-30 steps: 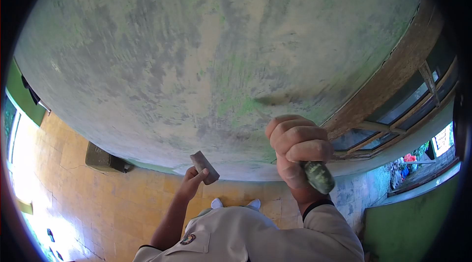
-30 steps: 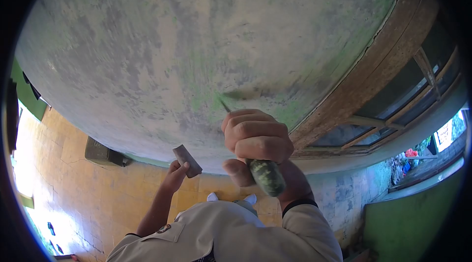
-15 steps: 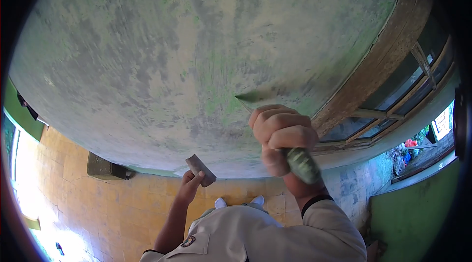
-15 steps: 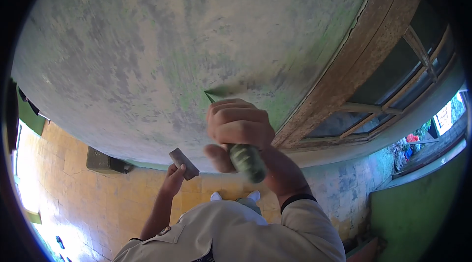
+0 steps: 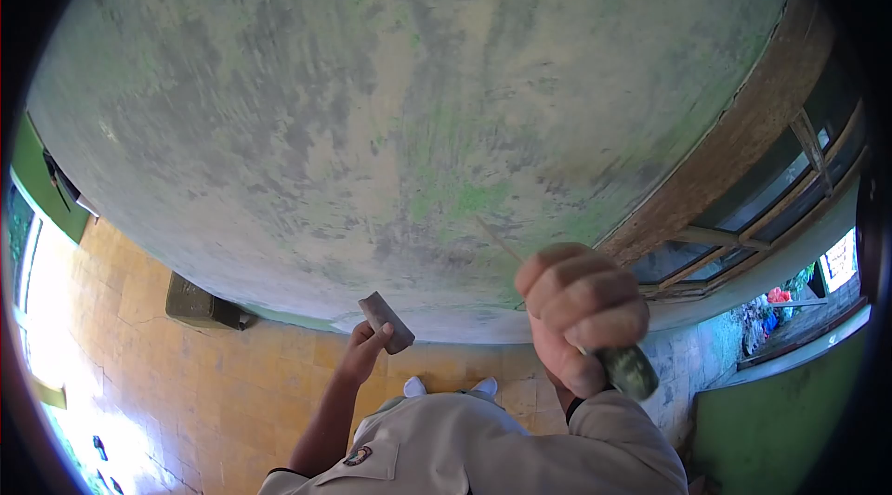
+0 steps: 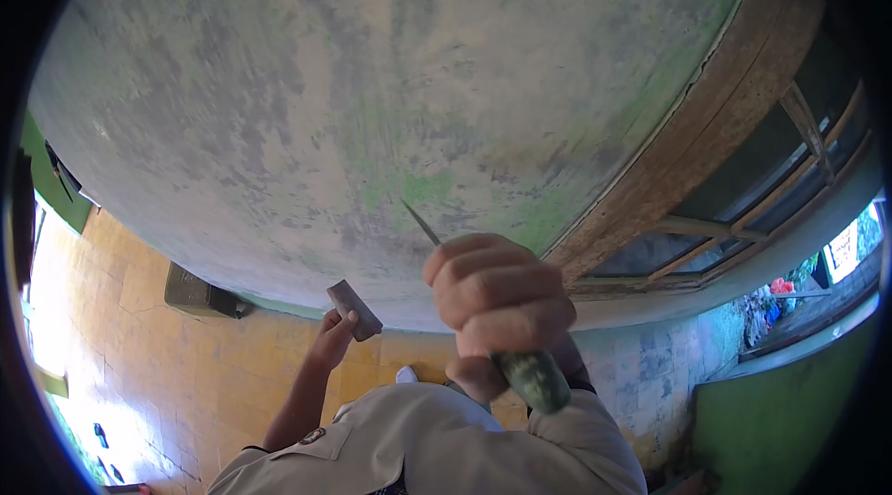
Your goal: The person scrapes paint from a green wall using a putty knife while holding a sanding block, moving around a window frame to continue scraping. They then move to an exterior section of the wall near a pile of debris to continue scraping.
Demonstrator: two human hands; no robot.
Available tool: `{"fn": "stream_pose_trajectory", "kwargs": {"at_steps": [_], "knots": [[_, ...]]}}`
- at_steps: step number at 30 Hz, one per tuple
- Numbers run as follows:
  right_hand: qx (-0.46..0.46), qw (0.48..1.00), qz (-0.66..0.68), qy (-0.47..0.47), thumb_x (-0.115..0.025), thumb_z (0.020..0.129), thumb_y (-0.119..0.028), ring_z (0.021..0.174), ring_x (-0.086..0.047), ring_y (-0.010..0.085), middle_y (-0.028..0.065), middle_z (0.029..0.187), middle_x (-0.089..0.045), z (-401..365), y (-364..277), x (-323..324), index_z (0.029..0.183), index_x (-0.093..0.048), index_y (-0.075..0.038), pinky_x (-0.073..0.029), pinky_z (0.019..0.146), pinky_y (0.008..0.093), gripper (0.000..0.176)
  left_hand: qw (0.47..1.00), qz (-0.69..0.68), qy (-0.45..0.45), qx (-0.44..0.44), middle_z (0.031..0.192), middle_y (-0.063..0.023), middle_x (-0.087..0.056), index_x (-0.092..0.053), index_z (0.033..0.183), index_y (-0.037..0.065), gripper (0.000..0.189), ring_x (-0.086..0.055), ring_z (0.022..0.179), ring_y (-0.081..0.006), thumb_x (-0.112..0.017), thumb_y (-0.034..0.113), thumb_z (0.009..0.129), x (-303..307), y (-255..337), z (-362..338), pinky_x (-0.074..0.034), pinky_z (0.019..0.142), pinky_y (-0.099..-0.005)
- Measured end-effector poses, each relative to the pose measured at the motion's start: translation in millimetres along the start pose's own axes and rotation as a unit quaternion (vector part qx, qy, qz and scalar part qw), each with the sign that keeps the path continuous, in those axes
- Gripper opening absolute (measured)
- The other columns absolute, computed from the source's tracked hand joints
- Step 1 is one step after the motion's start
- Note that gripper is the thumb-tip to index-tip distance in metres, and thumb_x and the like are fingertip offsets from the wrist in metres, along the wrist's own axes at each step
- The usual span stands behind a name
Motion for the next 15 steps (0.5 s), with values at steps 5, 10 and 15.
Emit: {"fn": "stream_pose_trajectory", "kwargs": {"at_steps": [5, 10, 15], "knots": [[-0.037, 0.995, -0.087, -0.008, -0.065, 0.082, -0.016, 0.042, -0.040, 0.0158, 0.0027, 0.055, -0.042, -2.8, 18.7, 12.9, 0.076, -0.045, -0.005, -0.040, 0.043, 0.0323, 0.024, 1.000, 0.000, -0.010, 0.000, 0.087, -0.0009, -0.063, -0.062, 0.093, 0.001, 0.026, -0.055, 0.081, -0.0074, -0.056, 0.026, 0.091, 9.2, -6.8, 1.1, -0.042, 0.076, -0.0257], [-0.010, 0.998, -0.062, -0.012, -0.064, 0.082, -0.013, 0.043, -0.040, 0.0170, 0.0035, 0.056, -0.042, -0.6, 14.8, 4.0, 0.080, -0.044, -0.006, -0.039, 0.044, 0.0327, 0.021, 1.000, 0.001, 0.016, -0.008, 0.087, -0.0008, -0.063, -0.062, 0.093, 0.001, 0.026, -0.054, 0.081, -0.0073, -0.056, 0.027, 0.091, 4.9, -0.9, -0.6, -0.041, 0.076, -0.0256], [-0.036, 0.999, -0.026, 0.006, -0.064, 0.081, -0.012, 0.045, -0.041, 0.0166, 0.0033, 0.058, -0.044, -3.3, 14.8, 13.5, 0.079, -0.043, -0.006, -0.038, 0.042, 0.0333, 0.022, 1.000, 0.001, -0.023, 0.003, 0.087, -0.0010, -0.063, -0.062, 0.093, 0.002, 0.027, -0.055, 0.082, -0.0078, -0.057, 0.028, 0.090, 5.2, -4.0, 4.6, -0.041, 0.077, -0.0261]]}}
Point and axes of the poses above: each hand's wrist, its own z-axis towards the middle knuckle, its own x-axis out of the back of the hand, y = z × x, the point moved 3 cm from there along z, towards the middle knuckle
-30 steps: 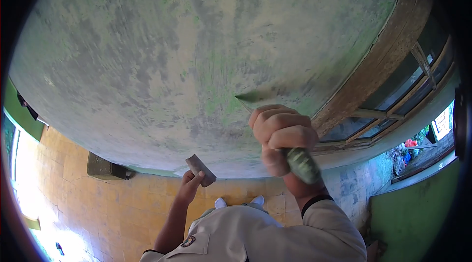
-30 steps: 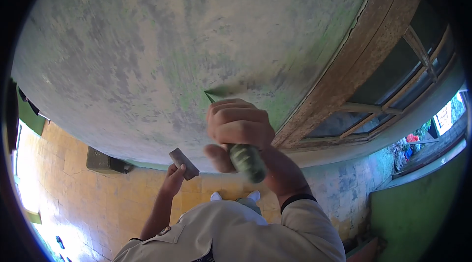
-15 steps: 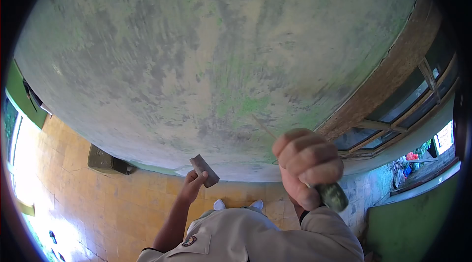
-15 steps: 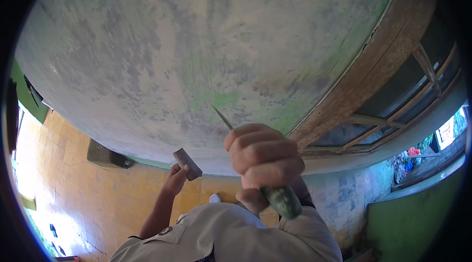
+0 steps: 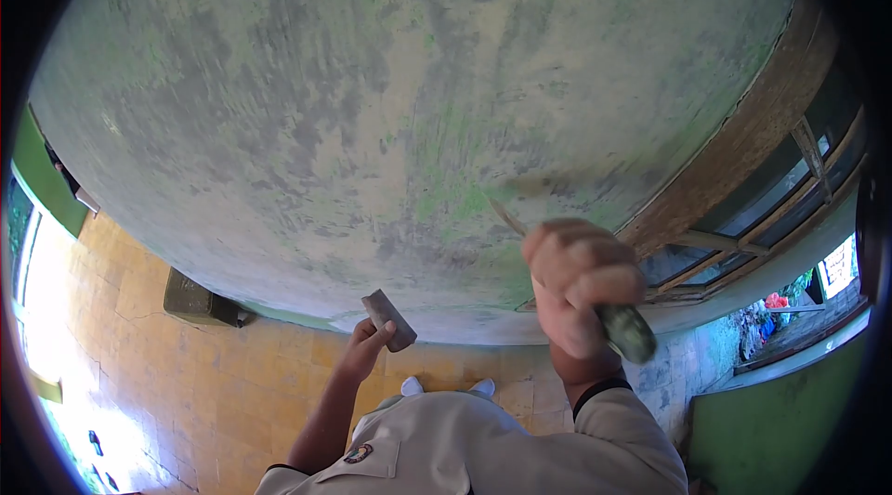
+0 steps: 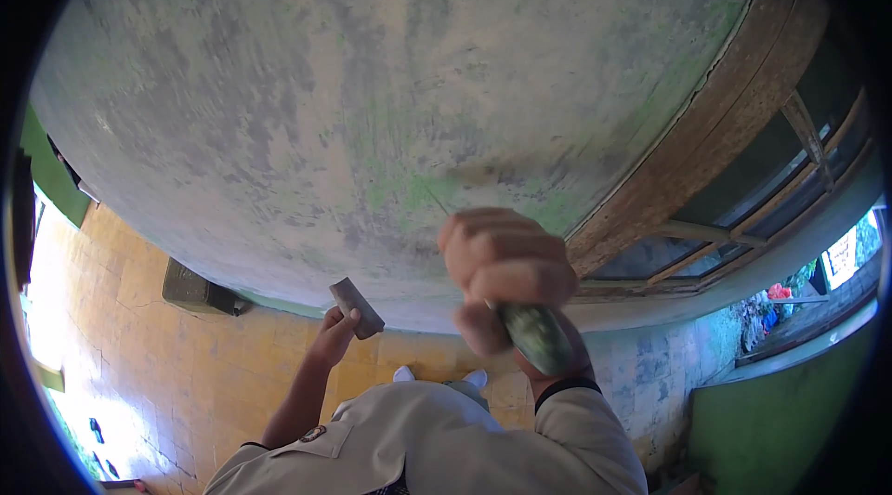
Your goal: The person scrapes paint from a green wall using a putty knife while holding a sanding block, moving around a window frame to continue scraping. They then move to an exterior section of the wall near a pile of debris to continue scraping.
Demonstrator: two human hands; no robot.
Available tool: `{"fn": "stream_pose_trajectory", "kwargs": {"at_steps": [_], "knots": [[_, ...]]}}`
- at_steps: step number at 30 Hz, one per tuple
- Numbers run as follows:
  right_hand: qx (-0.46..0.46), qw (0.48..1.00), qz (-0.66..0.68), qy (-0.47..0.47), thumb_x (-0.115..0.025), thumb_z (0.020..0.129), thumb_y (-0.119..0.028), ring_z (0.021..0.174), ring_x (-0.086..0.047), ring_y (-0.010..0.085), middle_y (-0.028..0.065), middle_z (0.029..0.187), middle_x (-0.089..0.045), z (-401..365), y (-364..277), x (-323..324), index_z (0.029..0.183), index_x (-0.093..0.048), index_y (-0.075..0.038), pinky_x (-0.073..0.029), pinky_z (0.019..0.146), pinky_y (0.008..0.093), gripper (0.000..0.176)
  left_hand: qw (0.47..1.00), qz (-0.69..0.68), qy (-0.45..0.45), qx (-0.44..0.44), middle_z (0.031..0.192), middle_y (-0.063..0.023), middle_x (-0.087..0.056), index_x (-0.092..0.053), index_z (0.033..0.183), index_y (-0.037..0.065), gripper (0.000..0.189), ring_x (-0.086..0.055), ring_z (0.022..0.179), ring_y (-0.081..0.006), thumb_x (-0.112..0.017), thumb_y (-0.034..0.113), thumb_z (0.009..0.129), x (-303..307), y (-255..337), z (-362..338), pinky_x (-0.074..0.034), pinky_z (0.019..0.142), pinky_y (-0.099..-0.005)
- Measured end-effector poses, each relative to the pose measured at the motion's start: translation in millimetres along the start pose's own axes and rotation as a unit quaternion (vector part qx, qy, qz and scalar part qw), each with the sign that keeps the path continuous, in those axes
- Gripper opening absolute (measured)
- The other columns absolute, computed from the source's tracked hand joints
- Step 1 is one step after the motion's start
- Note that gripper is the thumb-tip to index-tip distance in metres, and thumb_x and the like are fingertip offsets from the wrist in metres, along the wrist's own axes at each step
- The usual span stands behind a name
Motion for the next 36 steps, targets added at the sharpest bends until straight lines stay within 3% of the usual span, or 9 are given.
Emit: {"fn": "stream_pose_trajectory", "kwargs": {"at_steps": [6, 9, 11, 16, 19, 24, 27, 31, 36], "knots": [[-0.009, 0.998, -0.061, -0.022, -0.064, 0.081, -0.014, 0.045, -0.042, 0.0168, 0.0038, 0.058, -0.044, 0.8, 6.2, -3.1, 0.080, -0.044, -0.006, -0.041, 0.044, 0.0336, 0.022, 1.000, 0.008, 0.001, 0.003, 0.087, -0.0011, -0.063, -0.062, 0.093, 0.002, 0.027, -0.055, 0.082, -0.0081, -0.058, 0.028, 0.090, -2.9, 0.8, 0.7, -0.041, 0.078, -0.0260], [-0.028, 0.997, -0.072, 0.010, -0.062, 0.085, -0.018, 0.045, -0.034, 0.0128, 0.0000, 0.057, -0.038, 4.8, -6.6, -7.7, 0.077, -0.040, -0.009, -0.034, 0.043, 0.0286, 0.025, 1.000, 0.006, 0.015, -0.002, 0.088, -0.0011, -0.063, -0.062, 0.093, 0.002, 0.026, -0.055, 0.082, -0.0080, -0.058, 0.028, 0.090, -3.1, 0.9, 0.5, -0.041, 0.078, -0.0261], [0.039, 0.999, 0.009, -0.037, -0.065, 0.083, -0.017, 0.045, -0.040, 0.0175, 0.0038, 0.058, -0.043, 5.9, -18.2, -7.4, 0.080, -0.043, -0.006, -0.040, 0.045, 0.0333, 0.025, 1.000, 0.000, 0.015, -0.003, 0.087, -0.0010, -0.063, -0.062, 0.093, 0.002, 0.026, -0.055, 0.082, -0.0078, -0.058, 0.028, 0.090, -2.0, 0.8, 2.8, -0.041, 0.078, -0.0261], [-0.025, 0.999, -0.042, -0.002, -0.065, 0.083, -0.018, 0.043, -0.041, 0.0159, 0.0031, 0.055, -0.044, 0.2, 0.6, -0.9, 0.077, -0.043, -0.005, -0.040, 0.043, 0.0316, 0.026, 1.000, 0.007, 0.016, 0.004, 0.087, -0.0007, -0.063, -0.062, 0.093, 0.003, 0.027, -0.055, 0.082, -0.0073, -0.058, 0.029, 0.090, -1.6, 0.3, -3.2, -0.041, 0.077, -0.0258], [0.061, 0.998, 0.031, -0.009, -0.064, 0.084, -0.014, 0.044, -0.039, 0.0167, 0.0035, 0.057, -0.043, 5.8, -20.6, -10.0, 0.077, -0.042, -0.005, -0.038, 0.043, 0.0325, 0.024, 1.000, 0.002, 0.021, 0.001, 0.087, -0.0004, -0.063, -0.062, 0.093, 0.003, 0.026, -0.055, 0.082, -0.0070, -0.058, 0.029, 0.090, -2.1, 1.4, 1.1, -0.041, 0.076, -0.0253], [-0.017, 0.999, -0.028, 0.009, -0.065, 0.082, -0.014, 0.041, -0.039, 0.0149, 0.0029, 0.054, -0.044, 2.5, 2.4, 2.5, 0.076, -0.045, -0.005, -0.038, 0.041, 0.0311, 0.023, 1.000, 0.000, 0.008, -0.002, 0.087, -0.0004, -0.063, -0.062, 0.094, 0.003, 0.026, -0.055, 0.081, -0.0071, -0.057, 0.028, 0.090, -5.2, 1.2, -0.6, -0.041, 0.076, -0.0253], [0.085, 0.995, 0.049, 0.005, -0.063, 0.083, -0.010, 0.045, -0.038, 0.0160, 0.0034, 0.057, -0.042, 4.7, -19.7, -0.4, 0.077, -0.043, -0.004, -0.038, 0.044, 0.0331, 0.022, 1.000, -0.002, 0.016, -0.003, 0.087, -0.0005, -0.063, -0.062, 0.094, 0.002, 0.026, -0.055, 0.081, -0.0073, -0.057, 0.028, 0.090, -4.8, -1.1, -0.8, -0.041, 0.076, -0.0258], [-0.011, 1.000, -0.023, -0.006, -0.064, 0.081, -0.011, 0.041, -0.036, 0.0157, 0.0030, 0.054, -0.041, 3.7, 9.2, 4.3, 0.080, -0.044, -0.005, -0.037, 0.040, 0.0326, 0.021, 1.000, -0.002, 0.014, 0.008, 0.087, -0.0006, -0.063, -0.062, 0.094, 0.002, 0.026, -0.055, 0.081, -0.0072, -0.057, 0.027, 0.091, -8.6, -1.9, -3.0, -0.041, 0.076, -0.0258], [0.024, 0.999, 0.023, -0.009, -0.063, 0.082, -0.011, 0.041, -0.037, 0.0158, 0.0029, 0.054, -0.041, 5.7, -14.1, 0.3, 0.078, -0.043, -0.006, -0.036, 0.040, 0.0323, 0.021, 0.999, 0.012, 0.034, 0.006, 0.087, -0.0001, -0.063, -0.062, 0.093, 0.002, 0.025, -0.054, 0.081, -0.0069, -0.056, 0.027, 0.091, -7.2, -4.3, -4.3, -0.041, 0.075, -0.0251]]}}
Point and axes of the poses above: each hand's wrist, its own z-axis towards the middle knuckle, its own x-axis out of the back of the hand, y = z × x, the point moved 3 cm from there along z, towards the middle knuckle
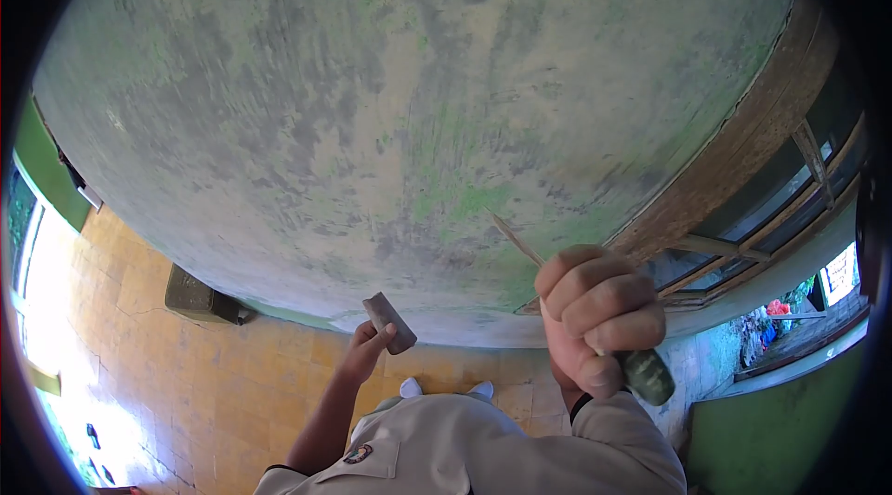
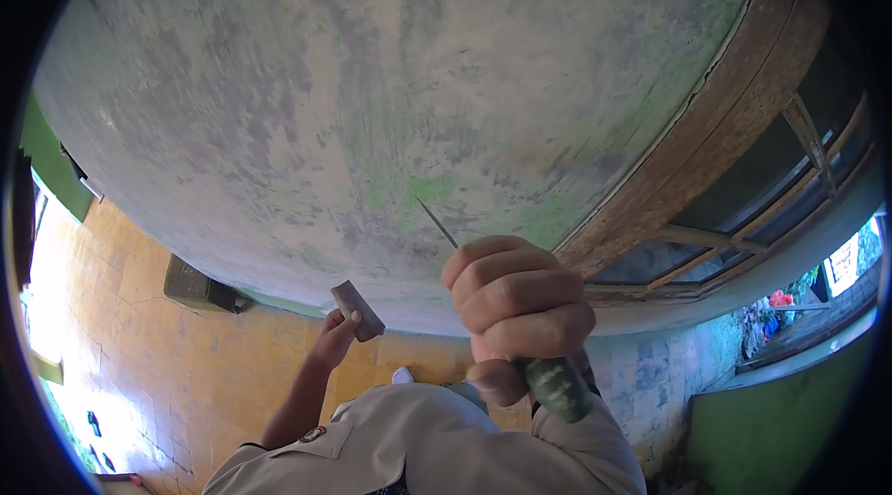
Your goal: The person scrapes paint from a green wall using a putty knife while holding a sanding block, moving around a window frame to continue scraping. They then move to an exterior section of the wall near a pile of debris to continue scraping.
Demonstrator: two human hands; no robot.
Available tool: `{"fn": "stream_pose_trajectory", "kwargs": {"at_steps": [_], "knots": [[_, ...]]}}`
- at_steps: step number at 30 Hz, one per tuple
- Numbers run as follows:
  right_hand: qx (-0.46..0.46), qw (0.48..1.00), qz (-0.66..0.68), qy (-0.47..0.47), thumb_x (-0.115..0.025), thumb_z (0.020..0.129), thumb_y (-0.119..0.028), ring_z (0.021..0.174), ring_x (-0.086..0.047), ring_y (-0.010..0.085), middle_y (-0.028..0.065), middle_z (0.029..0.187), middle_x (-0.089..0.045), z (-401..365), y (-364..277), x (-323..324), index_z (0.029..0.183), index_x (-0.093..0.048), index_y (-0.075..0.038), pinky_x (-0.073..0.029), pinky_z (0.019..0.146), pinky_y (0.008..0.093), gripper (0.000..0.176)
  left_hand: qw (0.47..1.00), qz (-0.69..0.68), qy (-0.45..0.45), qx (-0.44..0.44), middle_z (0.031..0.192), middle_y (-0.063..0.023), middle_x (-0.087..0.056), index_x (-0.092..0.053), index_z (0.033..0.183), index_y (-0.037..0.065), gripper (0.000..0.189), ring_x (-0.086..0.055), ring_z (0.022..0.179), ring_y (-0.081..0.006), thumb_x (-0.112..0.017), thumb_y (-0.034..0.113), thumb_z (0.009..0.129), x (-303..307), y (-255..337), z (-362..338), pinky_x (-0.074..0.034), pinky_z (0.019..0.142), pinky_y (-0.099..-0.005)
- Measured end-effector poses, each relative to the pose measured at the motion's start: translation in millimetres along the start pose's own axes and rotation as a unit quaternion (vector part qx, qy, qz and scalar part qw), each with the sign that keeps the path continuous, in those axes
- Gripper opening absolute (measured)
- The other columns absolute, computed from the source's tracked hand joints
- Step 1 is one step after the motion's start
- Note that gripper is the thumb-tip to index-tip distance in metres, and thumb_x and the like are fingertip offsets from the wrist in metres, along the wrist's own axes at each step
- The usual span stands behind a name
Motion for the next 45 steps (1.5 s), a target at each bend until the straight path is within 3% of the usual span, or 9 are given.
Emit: {"fn": "stream_pose_trajectory", "kwargs": {"at_steps": [10, 13, 17, 20, 28, 31, 34, 40, 45], "knots": [[0.080, 0.996, 0.033, 0.012, -0.064, 0.080, -0.009, 0.042, -0.040, 0.0128, 0.0028, 0.055, -0.046, 2.0, 2.3, -0.8, 0.074, -0.045, -0.003, -0.037, 0.040, 0.0307, 0.021, 1.000, -0.009, -0.012, 0.001, 0.087, 0.0000, -0.063, -0.062, 0.092, 0.002, 0.024, -0.054, 0.082, -0.0071, -0.057, 0.026, 0.091, -3.7, -5.7, -1.3, -0.041, 0.075, -0.0254], [-0.122, 0.988, 0.015, 0.096, -0.064, 0.078, -0.007, 0.044, -0.043, 0.0139, 0.0038, 0.055, -0.047, -20.7, 41.5, 5.5, 0.075, -0.046, -0.003, -0.042, 0.044, 0.0312, 0.018, 0.999, 0.002, -0.036, 0.000, 0.087, -0.0004, -0.063, -0.062, 0.093, 0.003, 0.024, -0.055, 0.082, -0.0075, -0.057, 0.026, 0.090, -7.3, -2.7, -2.0, -0.041, 0.076, -0.0259], [0.039, 0.998, 0.041, -0.007, -0.063, 0.078, -0.006, 0.043, -0.043, 0.0167, 0.0045, 0.056, -0.046, -2.1, -4.2, -2.8, 0.076, -0.046, -0.004, -0.039, 0.043, 0.0312, 0.017, 1.000, -0.021, -0.009, -0.009, 0.088, -0.0010, -0.063, -0.062, 0.093, 0.003, 0.025, -0.055, 0.083, -0.0077, -0.057, 0.027, 0.090, -5.4, -3.2, -3.3, -0.041, 0.076, -0.0263], [-0.015, 0.990, -0.140, 0.001, -0.065, 0.078, -0.009, 0.044, -0.043, 0.0165, 0.0046, 0.056, -0.046, -10.3, 20.2, 0.5, 0.076, -0.045, -0.004, -0.039, 0.042, 0.0316, 0.020, 1.000, -0.012, -0.013, -0.004, 0.088, -0.0009, -0.063, -0.061, 0.093, 0.003, 0.025, -0.055, 0.083, -0.0076, -0.057, 0.027, 0.090, -3.9, -4.2, -6.9, -0.041, 0.077, -0.0263], [0.006, 0.995, -0.095, -0.021, -0.065, 0.077, -0.007, 0.044, -0.045, 0.0167, 0.0036, 0.055, -0.045, -6.7, 9.2, -1.0, 0.077, -0.047, -0.005, -0.039, 0.042, 0.0306, 0.018, 1.000, -0.001, -0.014, 0.002, 0.087, 0.0000, -0.062, -0.062, 0.093, 0.003, 0.026, -0.054, 0.081, -0.0071, -0.057, 0.028, 0.090, -5.4, -7.6, -10.2, -0.041, 0.076, -0.0259], [-0.205, 0.975, -0.042, 0.074, -0.057, 0.080, 0.004, 0.047, -0.042, 0.0146, 0.0028, 0.055, -0.044, -49.8, 57.8, -0.8, 0.066, -0.047, -0.006, -0.038, 0.044, 0.0308, 0.020, 0.998, -0.004, -0.057, 0.001, 0.087, -0.0002, -0.062, -0.062, 0.094, 0.003, 0.026, -0.054, 0.082, -0.0072, -0.058, 0.028, 0.090, -8.9, -7.2, -8.7, -0.040, 0.077, -0.0256], [-0.309, 0.941, -0.079, -0.114, -0.071, 0.075, -0.011, 0.056, -0.054, 0.0125, 0.0054, 0.063, -0.055, -105.5, 48.7, -14.3, 0.073, -0.053, -0.006, -0.041, 0.051, 0.0283, 0.019, 0.999, 0.010, -0.038, 0.007, 0.089, -0.0007, -0.063, -0.061, 0.096, 0.003, 0.028, -0.054, 0.083, -0.0077, -0.057, 0.030, 0.090, -3.7, -14.7, -7.2, -0.040, 0.077, -0.0258], [-0.731, 0.663, -0.092, -0.131, -0.066, 0.081, -0.030, 0.070, -0.050, 0.0128, 0.0055, 0.074, -0.051, -304.7, 0.6, -29.0, 0.086, -0.049, -0.004, -0.040, 0.062, 0.0288, 0.031, 0.986, 0.037, -0.077, 0.143, 0.094, -0.0032, -0.061, -0.058, 0.105, 0.001, 0.041, -0.056, 0.086, -0.0104, -0.054, 0.039, 0.091, -6.5, -55.1, -24.0, -0.042, 0.079, -0.0281], [-0.630, 0.703, -0.174, -0.279, -0.068, 0.078, -0.023, 0.072, -0.055, 0.0242, 0.0123, 0.077, -0.054, -334.0, -53.8, -6.7, 0.090, -0.055, -0.002, -0.043, 0.065, 0.0327, 0.028, 0.968, 0.076, -0.056, 0.231, 0.095, -0.0090, -0.063, -0.057, 0.104, -0.001, 0.042, -0.061, 0.089, -0.0164, -0.048, 0.039, 0.094, -2.5, -111.0, -41.8, -0.045, 0.084, -0.0295]]}}
Point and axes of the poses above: each hand's wrist, its own z-axis towards the middle knuckle, its own x-axis out of the back of the hand, y = z × x, the point moved 3 cm from there along z, towards the middle knuckle
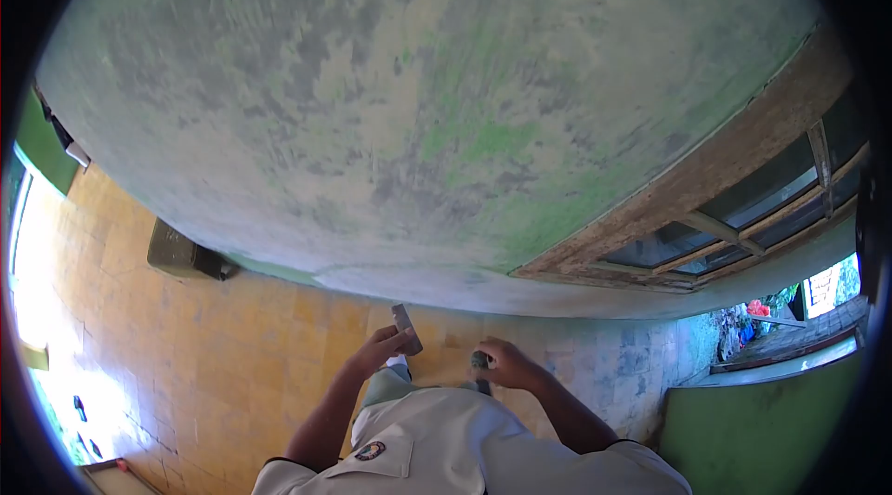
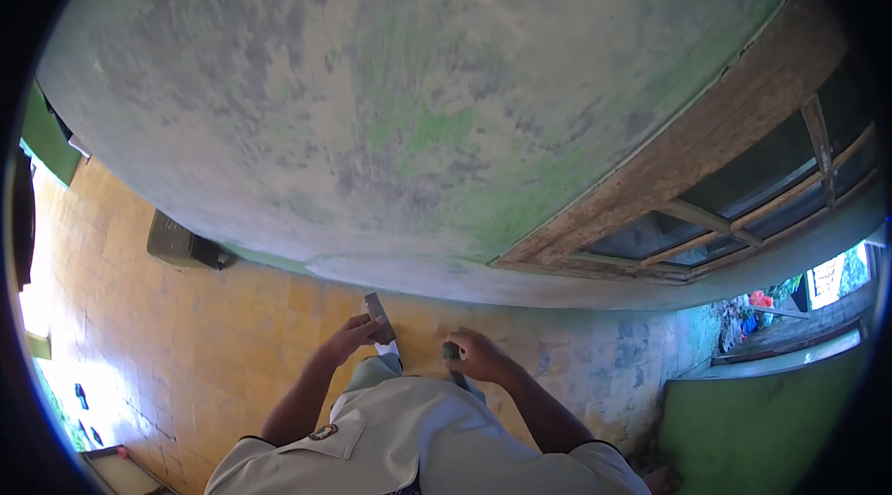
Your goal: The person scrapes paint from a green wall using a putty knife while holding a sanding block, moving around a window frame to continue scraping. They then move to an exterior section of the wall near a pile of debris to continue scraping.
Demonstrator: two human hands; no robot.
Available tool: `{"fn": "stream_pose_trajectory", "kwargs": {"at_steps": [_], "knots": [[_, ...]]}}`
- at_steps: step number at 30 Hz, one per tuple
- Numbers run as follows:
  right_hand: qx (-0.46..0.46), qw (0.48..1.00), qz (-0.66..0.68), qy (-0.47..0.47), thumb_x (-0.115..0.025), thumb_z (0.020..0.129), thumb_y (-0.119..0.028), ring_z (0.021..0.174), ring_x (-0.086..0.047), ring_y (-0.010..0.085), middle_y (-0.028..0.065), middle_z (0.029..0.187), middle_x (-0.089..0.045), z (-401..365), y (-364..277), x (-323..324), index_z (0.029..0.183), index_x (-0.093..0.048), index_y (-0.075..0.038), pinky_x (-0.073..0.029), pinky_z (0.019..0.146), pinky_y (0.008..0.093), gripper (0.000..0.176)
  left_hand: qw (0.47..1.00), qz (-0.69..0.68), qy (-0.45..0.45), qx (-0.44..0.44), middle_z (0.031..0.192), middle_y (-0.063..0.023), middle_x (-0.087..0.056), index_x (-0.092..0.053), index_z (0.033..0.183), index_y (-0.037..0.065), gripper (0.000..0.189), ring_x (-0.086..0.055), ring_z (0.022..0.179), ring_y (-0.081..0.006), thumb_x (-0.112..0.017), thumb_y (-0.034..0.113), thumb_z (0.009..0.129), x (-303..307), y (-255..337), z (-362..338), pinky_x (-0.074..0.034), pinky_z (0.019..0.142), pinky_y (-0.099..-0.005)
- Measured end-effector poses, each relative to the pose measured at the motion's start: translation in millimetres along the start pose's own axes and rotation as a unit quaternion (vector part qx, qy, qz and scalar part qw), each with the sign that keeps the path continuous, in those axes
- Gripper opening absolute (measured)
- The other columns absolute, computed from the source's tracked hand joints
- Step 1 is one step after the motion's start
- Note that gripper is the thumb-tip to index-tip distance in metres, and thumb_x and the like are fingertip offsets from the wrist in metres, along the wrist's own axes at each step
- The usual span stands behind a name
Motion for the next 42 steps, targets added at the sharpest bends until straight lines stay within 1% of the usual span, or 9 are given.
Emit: {"fn": "stream_pose_trajectory", "kwargs": {"at_steps": [6, 8, 11, 16, 23, 25, 29, 36, 42], "knots": [[0.009, 0.957, 0.224, 0.183, -0.071, 0.073, -0.009, 0.077, -0.059, 0.0197, 0.0093, 0.092, -0.055, -48.3, -33.0, 48.9, 0.096, -0.054, -0.002, -0.047, 0.072, 0.0323, 0.029, 0.998, -0.058, -0.002, 0.034, 0.096, -0.0098, -0.059, -0.054, 0.109, -0.001, 0.059, -0.059, 0.088, -0.0183, -0.037, 0.053, 0.093, -44.0, -46.2, -7.7, -0.045, 0.079, -0.0291], [0.000, 0.820, 0.520, 0.242, -0.065, 0.075, -0.003, 0.082, -0.060, 0.0189, 0.0065, 0.094, -0.053, -79.0, -34.7, 50.9, 0.105, -0.051, -0.002, -0.048, 0.076, 0.0312, 0.034, 0.996, -0.069, -0.021, 0.044, 0.102, -0.0113, -0.059, -0.050, 0.115, 0.000, 0.063, -0.058, 0.096, -0.0198, -0.032, 0.056, 0.093, -72.6, -54.3, -10.3, -0.044, 0.085, -0.0329], [-0.041, 0.781, 0.600, 0.171, -0.058, 0.077, 0.002, 0.087, -0.061, 0.0206, 0.0076, 0.096, -0.053, -127.4, -23.0, 16.6, 0.110, -0.047, -0.002, -0.050, 0.078, 0.0322, 0.036, 0.992, -0.095, -0.083, 0.025, 0.110, -0.0117, -0.058, -0.045, 0.122, 0.002, 0.069, -0.057, 0.104, -0.0209, -0.027, 0.061, 0.091, -138.2, -56.4, -26.8, -0.043, 0.091, -0.0371], [-0.046, 0.911, 0.378, 0.157, -0.062, 0.077, -0.001, 0.087, -0.060, 0.0173, 0.0092, 0.098, -0.053, -203.0, 7.0, -53.6, 0.113, -0.048, 0.001, -0.050, 0.074, 0.0303, 0.039, 0.981, -0.089, -0.165, -0.049, 0.111, -0.0087, -0.056, -0.045, 0.121, 0.004, 0.060, -0.055, 0.103, -0.0187, -0.034, 0.055, 0.093, -238.9, -90.3, -51.9, -0.042, 0.091, -0.0374], [-0.090, 0.930, 0.300, 0.192, -0.068, 0.078, -0.008, 0.085, -0.056, 0.0107, 0.0036, 0.085, -0.053, -278.3, 21.8, -63.8, 0.109, -0.050, -0.002, -0.048, 0.067, 0.0246, 0.036, 0.997, 0.018, -0.078, -0.010, 0.096, -0.0063, -0.063, -0.057, 0.109, 0.000, 0.032, -0.060, 0.088, -0.0148, -0.057, 0.025, 0.089, -294.1, -128.9, -63.9, -0.047, 0.078, -0.0290], [-0.170, 0.877, 0.284, 0.347, -0.072, 0.074, -0.014, 0.078, -0.056, 0.0119, 0.0036, 0.080, -0.054, -296.4, 41.1, -58.2, 0.103, -0.054, -0.003, -0.047, 0.066, 0.0257, 0.036, 0.995, 0.035, -0.098, -0.008, 0.091, -0.0063, -0.064, -0.060, 0.104, 0.000, 0.028, -0.061, 0.082, -0.0147, -0.058, 0.024, 0.088, -311.8, -125.2, -68.5, -0.049, 0.074, -0.0284], [-0.106, 0.774, 0.585, 0.218, -0.059, 0.089, -0.018, 0.077, -0.061, 0.0140, 0.0065, 0.088, -0.059, -300.1, 52.5, -53.1, 0.110, -0.049, -0.001, -0.052, 0.063, 0.0261, 0.029, 0.988, 0.093, -0.110, 0.047, 0.080, -0.0075, -0.064, -0.060, 0.098, 0.000, 0.028, -0.061, 0.063, -0.0143, -0.065, 0.023, 0.083, -354.3, -82.7, -89.5, -0.050, 0.057, -0.0264], [-0.117, 0.727, 0.617, 0.276, -0.054, 0.092, -0.020, 0.070, -0.059, 0.0125, 0.0045, 0.084, -0.058, -310.8, 70.8, -62.9, 0.102, -0.052, -0.003, -0.047, 0.053, 0.0272, 0.020, 0.961, 0.257, -0.076, 0.064, 0.066, -0.0029, -0.059, -0.059, 0.093, 0.000, 0.031, -0.055, 0.051, -0.0092, -0.065, 0.029, 0.084, -341.4, -84.9, -81.5, -0.042, 0.045, -0.0222], [-0.165, 0.691, 0.626, 0.321, -0.056, 0.090, -0.022, 0.068, -0.056, 0.0107, 0.0010, 0.082, -0.056, -317.2, 102.2, -44.5, 0.099, -0.051, -0.010, -0.044, 0.049, 0.0261, 0.016, 0.997, 0.063, -0.046, -0.026, 0.068, -0.0046, -0.057, -0.056, 0.088, 0.001, 0.041, -0.052, 0.052, -0.0104, -0.046, 0.040, 0.094, -293.9, -78.0, -49.1, -0.044, 0.051, -0.0240]]}}
Point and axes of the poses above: each hand's wrist, its own z-axis towards the middle knuckle, its own x-axis out of the back of the hand, y = z × x, the point moved 3 cm from there along z, towards the middle knuckle
